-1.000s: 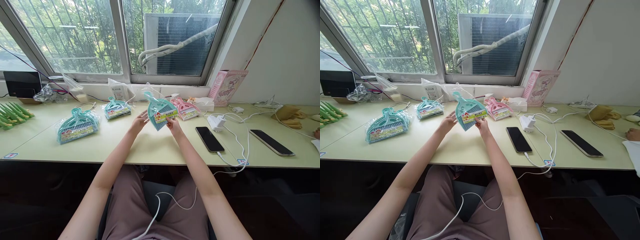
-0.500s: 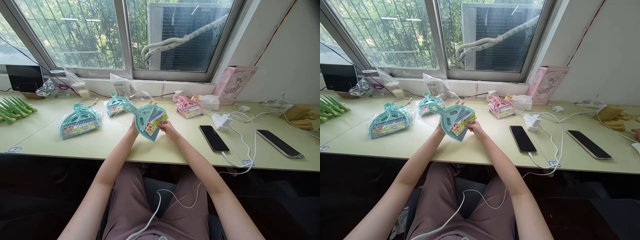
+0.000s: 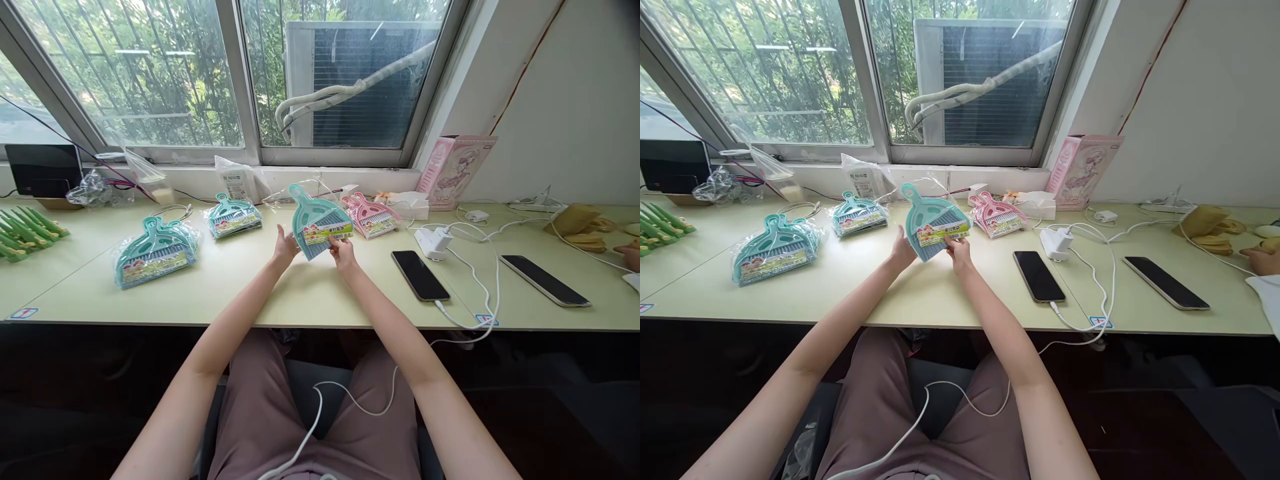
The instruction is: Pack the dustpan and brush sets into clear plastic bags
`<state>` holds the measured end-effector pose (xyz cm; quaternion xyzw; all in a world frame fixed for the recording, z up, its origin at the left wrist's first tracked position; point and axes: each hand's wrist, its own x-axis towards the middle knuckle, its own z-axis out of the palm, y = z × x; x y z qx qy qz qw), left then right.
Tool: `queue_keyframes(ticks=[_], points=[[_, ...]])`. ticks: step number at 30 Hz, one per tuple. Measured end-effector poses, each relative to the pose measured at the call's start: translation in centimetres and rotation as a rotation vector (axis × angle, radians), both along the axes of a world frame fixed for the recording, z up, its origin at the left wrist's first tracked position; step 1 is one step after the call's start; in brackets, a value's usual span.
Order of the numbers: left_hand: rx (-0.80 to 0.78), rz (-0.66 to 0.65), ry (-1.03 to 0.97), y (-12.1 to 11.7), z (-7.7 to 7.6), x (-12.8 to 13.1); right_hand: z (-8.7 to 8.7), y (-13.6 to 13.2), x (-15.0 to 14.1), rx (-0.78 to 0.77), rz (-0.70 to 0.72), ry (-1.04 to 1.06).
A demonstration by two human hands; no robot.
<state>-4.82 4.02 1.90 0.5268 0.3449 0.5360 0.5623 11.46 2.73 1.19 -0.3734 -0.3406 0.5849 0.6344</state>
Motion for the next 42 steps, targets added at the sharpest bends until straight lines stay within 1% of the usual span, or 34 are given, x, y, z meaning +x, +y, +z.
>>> queue_keyframes(ticks=[2,4,7,9,12,18,20,23,26,31,36,42], points=[[-0.002,0.052,0.029,0.2,-0.1,-0.4,-0.1,0.3,0.3,-0.057,-0.088,0.031],[0.016,0.086,0.082,0.0,-0.3,-0.5,-0.2,0.4,0.5,-0.079,-0.118,0.036],[0.099,0.147,0.184,-0.7,-0.7,-0.2,-0.2,0.3,0.6,-0.079,-0.094,0.000],[0.102,0.165,0.229,-1.1,-0.8,-0.1,0.0,0.2,0.7,-0.080,-0.052,-0.040],[0.068,0.112,0.273,-1.3,-0.8,-0.3,0.1,0.3,1.1,-0.101,0.004,-0.093],[0.075,0.044,0.296,-0.9,-1.0,-0.7,-0.1,0.9,2.2,-0.150,0.083,-0.143],[0.083,0.031,0.311,-0.8,-1.1,-0.8,-0.2,1.1,2.4,-0.141,0.108,-0.150],[0.083,0.050,0.322,-0.6,-1.3,-0.8,-0.4,1.3,2.4,-0.137,0.123,-0.160],[0.072,0.074,0.340,-0.4,-1.5,-0.7,-0.6,1.5,2.4,-0.153,0.098,-0.149],[0.053,0.055,0.360,-0.4,-1.6,-0.6,-0.7,1.7,2.2,-0.184,0.039,-0.102],[0.060,0.050,0.377,-0.5,-1.6,-0.6,-0.5,1.6,1.9,-0.236,-0.050,-0.051],[0.079,0.064,0.356,-0.5,-1.7,-0.4,-0.1,1.1,1.9,-0.255,-0.064,-0.025]])
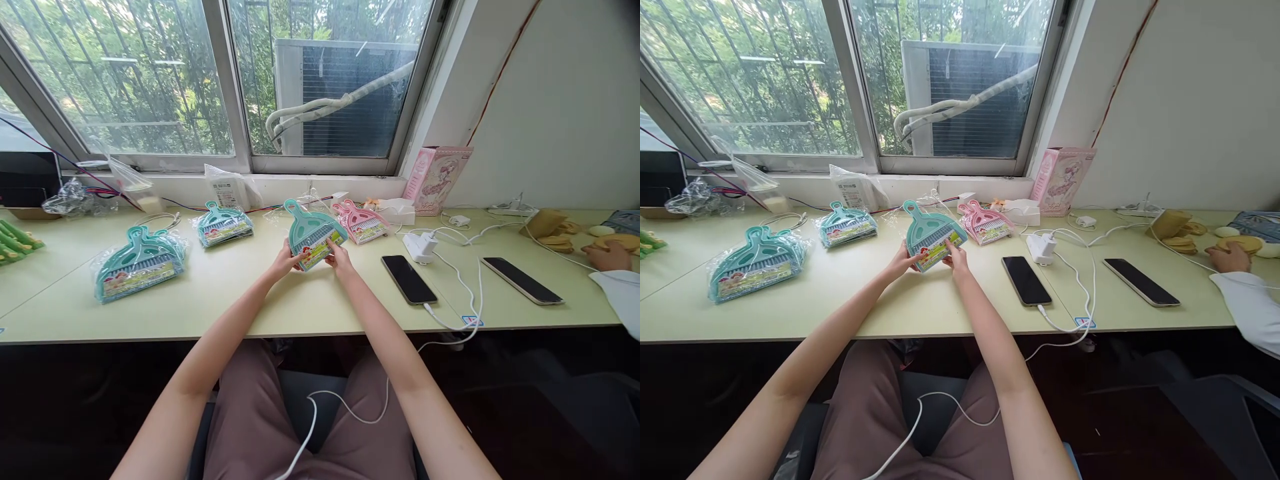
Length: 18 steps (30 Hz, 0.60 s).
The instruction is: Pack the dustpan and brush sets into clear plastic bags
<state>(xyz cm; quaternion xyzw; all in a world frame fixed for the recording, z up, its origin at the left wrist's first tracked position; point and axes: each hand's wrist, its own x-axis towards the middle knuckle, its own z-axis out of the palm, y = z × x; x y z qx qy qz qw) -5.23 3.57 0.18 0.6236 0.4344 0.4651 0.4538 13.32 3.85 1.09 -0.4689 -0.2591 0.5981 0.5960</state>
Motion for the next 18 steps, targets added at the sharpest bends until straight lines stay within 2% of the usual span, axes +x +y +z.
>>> queue_keyframes(ticks=[3,9,14,18], points=[[0.017,0.013,-0.005,-0.1,0.1,0.0,0.2,-0.2,0.0,0.004,0.023,0.039],[0.039,0.057,0.007,-0.2,0.3,-0.4,-0.1,-0.1,-0.2,0.085,0.193,0.064],[-0.061,-0.020,0.016,-0.8,0.8,-0.3,-0.3,0.1,0.0,0.068,0.102,0.060],[-0.130,-0.084,0.049,-0.9,1.1,-0.4,-0.1,0.3,0.3,0.057,-0.010,0.143]])
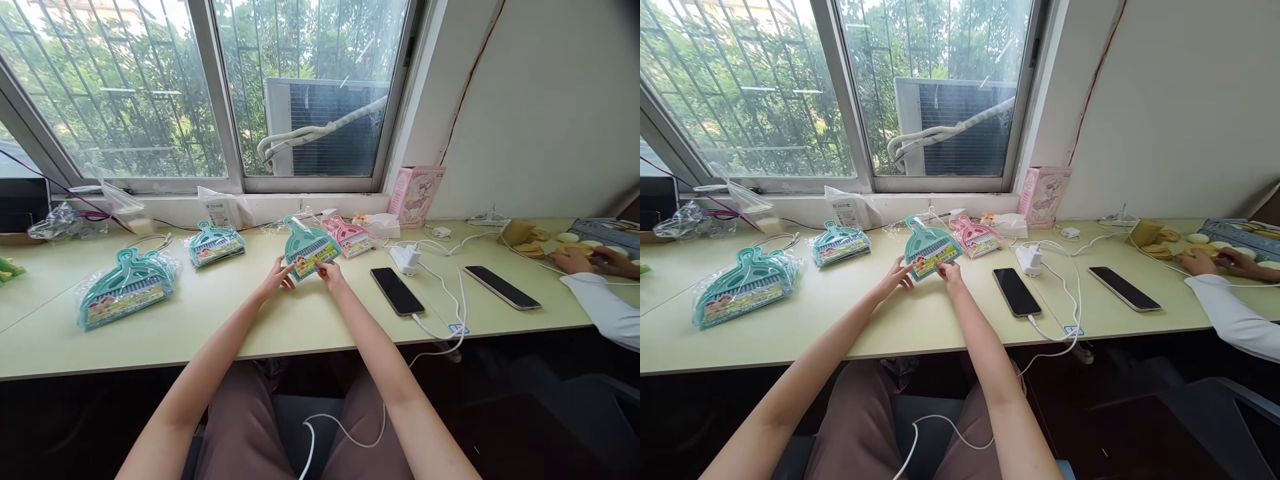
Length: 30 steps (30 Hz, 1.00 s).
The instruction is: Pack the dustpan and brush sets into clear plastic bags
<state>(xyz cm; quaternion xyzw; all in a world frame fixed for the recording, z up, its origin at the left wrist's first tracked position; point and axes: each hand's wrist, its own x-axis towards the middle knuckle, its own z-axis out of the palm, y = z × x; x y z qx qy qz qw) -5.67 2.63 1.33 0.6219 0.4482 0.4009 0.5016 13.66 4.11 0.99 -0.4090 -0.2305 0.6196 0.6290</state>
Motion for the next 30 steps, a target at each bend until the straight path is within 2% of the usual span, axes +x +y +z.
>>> queue_keyframes(ticks=[6,17,23,27,30], points=[[0.001,-0.069,0.073,0.0,-0.3,-0.1,0.3,0.0,0.4,-0.015,-0.082,0.047],[0.108,-0.071,0.053,0.6,-0.5,-0.6,-0.1,0.3,0.1,0.019,-0.082,0.104],[0.237,-0.035,0.295,0.3,-1.2,-0.3,-0.5,0.5,0.3,0.017,-0.105,0.083],[0.298,0.055,0.492,-0.4,-0.6,-0.1,-0.5,0.4,0.1,0.036,-0.096,0.059],[0.286,0.096,0.546,-0.8,-0.1,0.1,-0.4,0.3,-0.1,0.048,-0.089,0.041]])
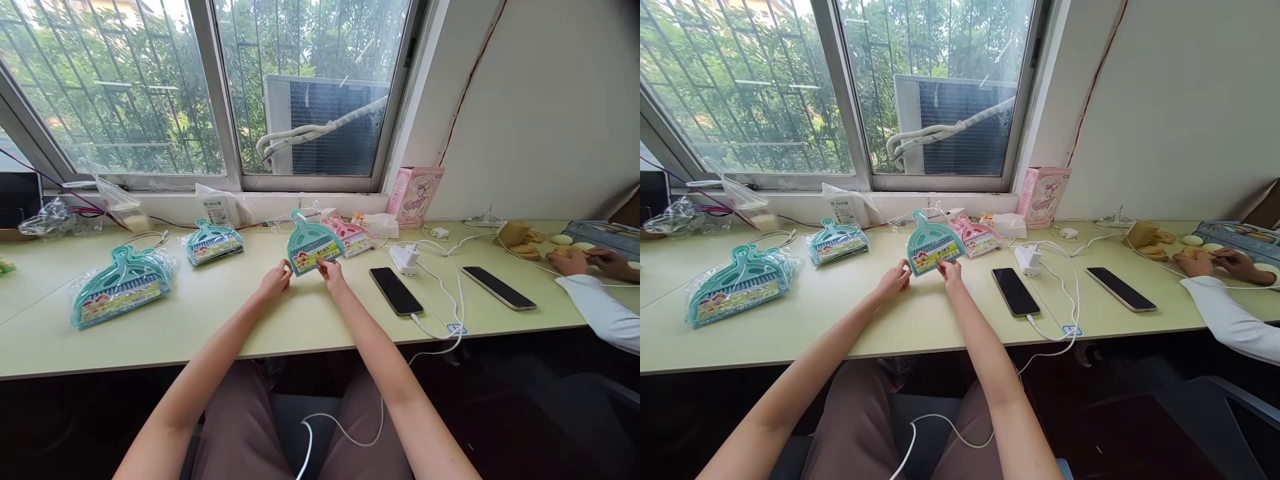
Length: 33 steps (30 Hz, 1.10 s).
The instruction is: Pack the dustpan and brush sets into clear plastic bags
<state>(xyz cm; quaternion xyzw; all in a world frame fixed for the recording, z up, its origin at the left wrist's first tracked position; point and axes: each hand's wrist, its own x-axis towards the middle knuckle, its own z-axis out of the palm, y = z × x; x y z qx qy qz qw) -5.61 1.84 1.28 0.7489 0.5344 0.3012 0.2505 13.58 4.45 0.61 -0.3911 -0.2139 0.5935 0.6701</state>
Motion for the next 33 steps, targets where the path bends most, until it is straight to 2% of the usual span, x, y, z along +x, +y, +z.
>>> queue_keyframes(ticks=[7,11,13,18,23,28,33], points=[[0.016,-0.094,-0.057,0.1,-0.4,0.2,0.0,0.0,-0.1,-0.013,-0.038,0.031],[-0.018,-0.153,-0.172,0.1,-1.0,0.6,-0.1,-0.1,-0.1,-0.052,-0.108,0.006],[-0.012,-0.118,-0.189,-0.1,-1.1,1.0,-0.1,-0.1,0.0,-0.065,-0.127,0.016],[0.065,0.088,-0.120,-0.6,-0.4,1.5,0.0,0.1,0.1,-0.018,-0.080,0.015],[0.004,0.095,-0.122,-0.5,-0.1,1.5,0.1,0.0,0.0,0.016,-0.013,0.016],[0.023,0.088,-0.028,-0.4,-0.3,1.5,0.5,-0.3,-0.2,-0.014,0.007,0.049],[0.083,0.065,0.038,-0.6,-0.3,1.8,0.9,-0.4,0.0,-0.003,0.093,0.055]])
